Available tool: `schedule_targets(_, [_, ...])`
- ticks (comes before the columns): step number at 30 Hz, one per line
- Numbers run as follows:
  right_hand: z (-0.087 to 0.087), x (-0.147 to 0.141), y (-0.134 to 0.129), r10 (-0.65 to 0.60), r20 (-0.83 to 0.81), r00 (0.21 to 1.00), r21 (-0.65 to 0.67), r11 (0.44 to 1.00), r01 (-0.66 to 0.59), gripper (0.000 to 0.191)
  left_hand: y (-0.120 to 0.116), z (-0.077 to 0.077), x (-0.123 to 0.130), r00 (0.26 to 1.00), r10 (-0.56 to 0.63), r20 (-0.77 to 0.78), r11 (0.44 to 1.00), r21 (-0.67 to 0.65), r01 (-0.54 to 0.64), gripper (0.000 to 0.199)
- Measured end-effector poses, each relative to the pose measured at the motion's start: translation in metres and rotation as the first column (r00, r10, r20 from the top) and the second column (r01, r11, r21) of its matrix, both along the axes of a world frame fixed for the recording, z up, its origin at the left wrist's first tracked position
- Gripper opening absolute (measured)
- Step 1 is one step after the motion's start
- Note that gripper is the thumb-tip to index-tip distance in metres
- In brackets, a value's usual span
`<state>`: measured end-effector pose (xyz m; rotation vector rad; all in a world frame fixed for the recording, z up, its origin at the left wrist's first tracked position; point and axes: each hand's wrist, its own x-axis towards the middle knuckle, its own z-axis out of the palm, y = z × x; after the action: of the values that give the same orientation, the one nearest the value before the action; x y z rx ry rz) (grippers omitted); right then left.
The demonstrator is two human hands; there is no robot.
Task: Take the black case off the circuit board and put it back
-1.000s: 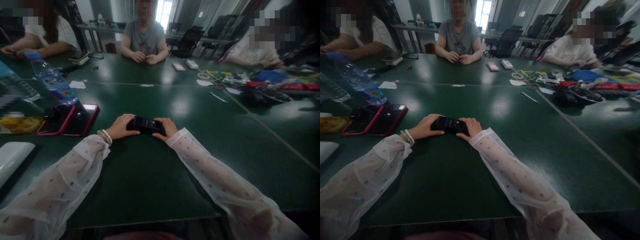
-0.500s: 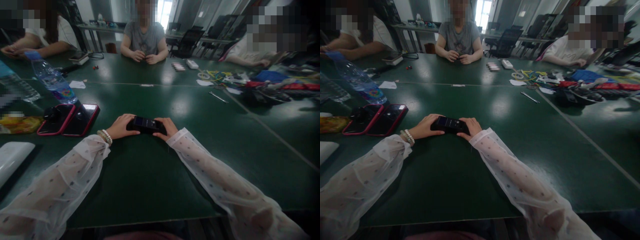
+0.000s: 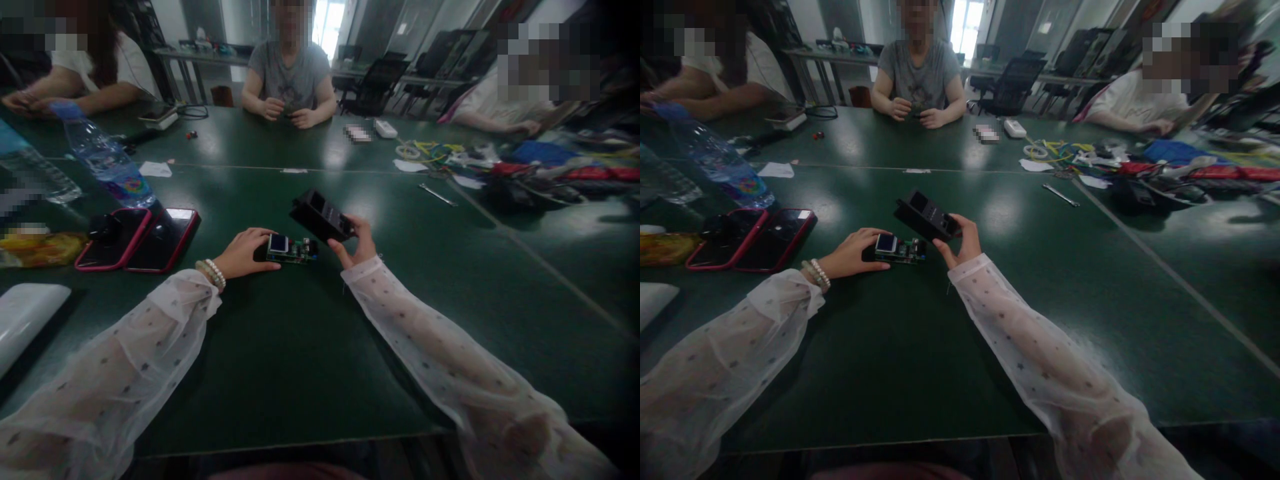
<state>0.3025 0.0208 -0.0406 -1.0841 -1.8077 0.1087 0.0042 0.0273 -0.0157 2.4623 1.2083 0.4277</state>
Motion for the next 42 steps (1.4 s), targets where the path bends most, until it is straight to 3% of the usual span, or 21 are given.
schedule_targets(6, [-0.007, 0.026, 0.023, -0.191, 0.153, 0.97, -0.061, 0.977, 0.203, 0.057, -0.001, 0.002, 0.0, 1.0, -0.001, -0.004, 1.0, -0.012, 0.001, 0.065])
schedule_targets(12, [-0.015, 0.028, 0.025, -0.202, 0.353, 0.914, -0.178, 0.944, 0.278, 0.061, -0.001, 0.003, 0.0, 1.0, -0.002, -0.014, 1.0, -0.027, 0.002, 0.067])
schedule_targets(21, [-0.018, 0.027, 0.024, -0.186, 0.312, 0.932, -0.156, 0.957, 0.244, 0.094, 0.0, 0.002, 0.0, 1.0, -0.008, 0.009, 1.0, -0.02, 0.008, 0.065])
schedule_targets(27, [-0.009, 0.025, 0.018, -0.135, 0.358, 0.924, -0.137, 0.971, 0.195, 0.084, 0.0, 0.002, -0.001, 1.0, -0.005, 0.023, 0.999, -0.033, 0.006, 0.066])
schedule_targets(34, [-0.01, 0.027, 0.024, -0.116, 0.466, 0.877, -0.137, 0.97, 0.201, 0.056, 0.0, 0.001, 0.0, 1.0, -0.004, 0.01, 1.0, -0.025, 0.004, 0.067])
schedule_targets(42, [-0.014, 0.028, 0.028, -0.006, 0.324, 0.946, -0.119, 0.992, 0.048, 0.051, -0.001, 0.002, 0.0, 1.0, 0.0, 0.012, 1.0, -0.031, 0.0, 0.066])
